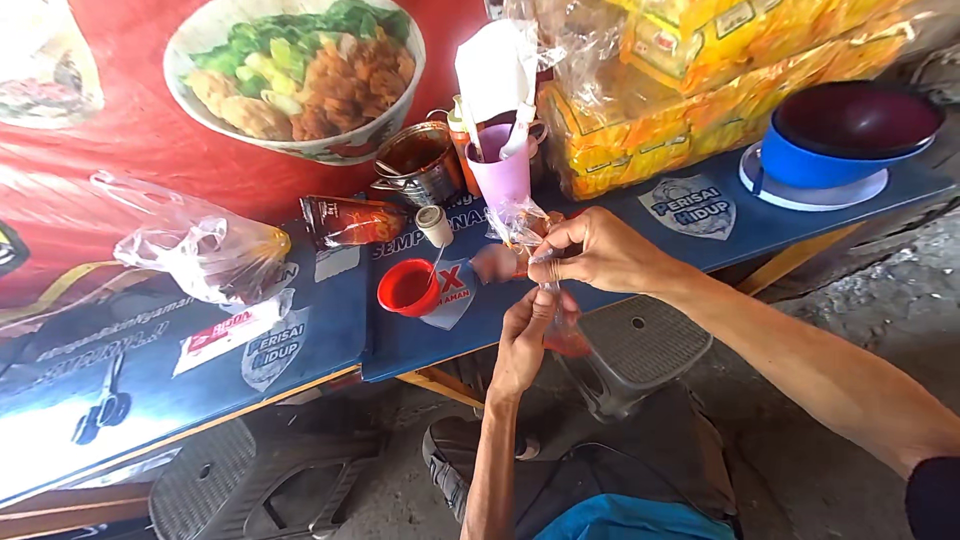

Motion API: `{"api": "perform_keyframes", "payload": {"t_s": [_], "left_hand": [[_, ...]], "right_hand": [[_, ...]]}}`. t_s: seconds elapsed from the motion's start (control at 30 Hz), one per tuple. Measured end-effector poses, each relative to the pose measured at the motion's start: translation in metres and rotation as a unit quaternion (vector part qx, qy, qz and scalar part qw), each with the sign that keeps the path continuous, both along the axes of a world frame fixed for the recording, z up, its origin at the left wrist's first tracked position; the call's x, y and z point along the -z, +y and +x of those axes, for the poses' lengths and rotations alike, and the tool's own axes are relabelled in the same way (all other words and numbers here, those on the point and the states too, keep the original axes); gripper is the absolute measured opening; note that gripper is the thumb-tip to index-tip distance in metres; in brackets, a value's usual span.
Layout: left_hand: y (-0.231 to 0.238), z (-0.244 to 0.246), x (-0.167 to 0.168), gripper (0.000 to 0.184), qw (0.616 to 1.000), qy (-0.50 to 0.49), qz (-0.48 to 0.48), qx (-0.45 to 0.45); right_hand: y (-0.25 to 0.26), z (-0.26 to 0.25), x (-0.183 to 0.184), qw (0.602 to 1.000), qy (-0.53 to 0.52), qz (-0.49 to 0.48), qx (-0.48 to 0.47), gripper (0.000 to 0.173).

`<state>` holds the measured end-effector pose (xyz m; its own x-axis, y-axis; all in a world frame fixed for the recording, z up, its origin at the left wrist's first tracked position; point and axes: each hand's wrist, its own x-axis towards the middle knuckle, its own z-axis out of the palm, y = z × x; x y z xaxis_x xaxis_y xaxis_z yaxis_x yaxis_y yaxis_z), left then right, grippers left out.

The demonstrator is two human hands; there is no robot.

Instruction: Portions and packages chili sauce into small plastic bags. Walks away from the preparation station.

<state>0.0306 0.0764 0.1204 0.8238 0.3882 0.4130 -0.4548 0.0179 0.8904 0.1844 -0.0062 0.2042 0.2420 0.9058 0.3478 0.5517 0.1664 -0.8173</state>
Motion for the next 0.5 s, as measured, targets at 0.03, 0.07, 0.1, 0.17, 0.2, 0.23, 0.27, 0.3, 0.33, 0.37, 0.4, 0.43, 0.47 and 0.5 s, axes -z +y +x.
{"api": "perform_keyframes", "payload": {"t_s": [0.03,0.07,0.1,0.17,0.2,0.23,0.27,0.3,0.33,0.37,0.4,0.43,0.47,0.5], "left_hand": [[-0.003,0.002,0.001,0.038,1.000,-0.005,0.001,0.000],[-0.006,0.004,0.002,0.038,1.000,-0.012,-0.002,0.003],[-0.009,0.006,0.003,0.038,1.000,-0.018,-0.003,0.007],[-0.012,0.006,0.004,0.039,1.000,-0.024,0.004,0.008],[-0.012,0.006,0.004,0.039,1.000,-0.023,0.009,0.004],[-0.012,0.006,0.005,0.039,1.000,-0.021,0.015,-0.001],[-0.012,0.005,0.006,0.039,1.000,-0.018,0.025,-0.002],[-0.011,0.005,0.007,0.039,0.999,-0.017,0.035,-0.003],[-0.011,0.005,0.007,0.039,0.999,-0.017,0.041,-0.001],[-0.011,0.004,0.008,0.038,0.999,-0.016,0.043,0.001],[-0.011,0.003,0.008,0.038,0.999,-0.015,0.043,0.004],[-0.010,0.003,0.008,0.038,0.999,-0.013,0.040,0.002],[-0.011,0.002,0.008,0.039,0.999,-0.008,0.036,-0.006],[-0.013,0.002,0.007,0.039,0.999,0.003,0.024,-0.025]], "right_hand": [[0.000,0.002,-0.001,1.000,-0.008,0.004,0.013,0.012],[0.001,0.004,-0.002,0.999,-0.014,0.013,0.026,0.012],[0.001,0.006,-0.005,0.999,-0.021,0.022,0.036,0.013],[0.001,0.009,-0.011,0.997,-0.030,0.036,0.055,0.014],[0.001,0.010,-0.013,0.997,-0.031,0.038,0.058,0.015],[0.001,0.011,-0.015,0.997,-0.032,0.040,0.060,0.015],[0.000,0.012,-0.016,0.997,-0.031,0.044,0.061,0.015],[0.000,0.013,-0.017,0.997,-0.028,0.048,0.062,0.014],[0.001,0.015,-0.017,0.997,-0.023,0.050,0.062,0.014],[0.002,0.015,-0.017,0.996,-0.016,0.053,0.063,0.013],[0.003,0.016,-0.017,0.996,-0.007,0.055,0.064,0.012],[0.004,0.016,-0.017,0.996,0.003,0.057,0.063,0.012],[0.005,0.015,-0.016,0.996,0.014,0.058,0.063,0.011],[0.005,0.015,-0.013,0.996,0.016,0.060,0.065,0.012]]}}
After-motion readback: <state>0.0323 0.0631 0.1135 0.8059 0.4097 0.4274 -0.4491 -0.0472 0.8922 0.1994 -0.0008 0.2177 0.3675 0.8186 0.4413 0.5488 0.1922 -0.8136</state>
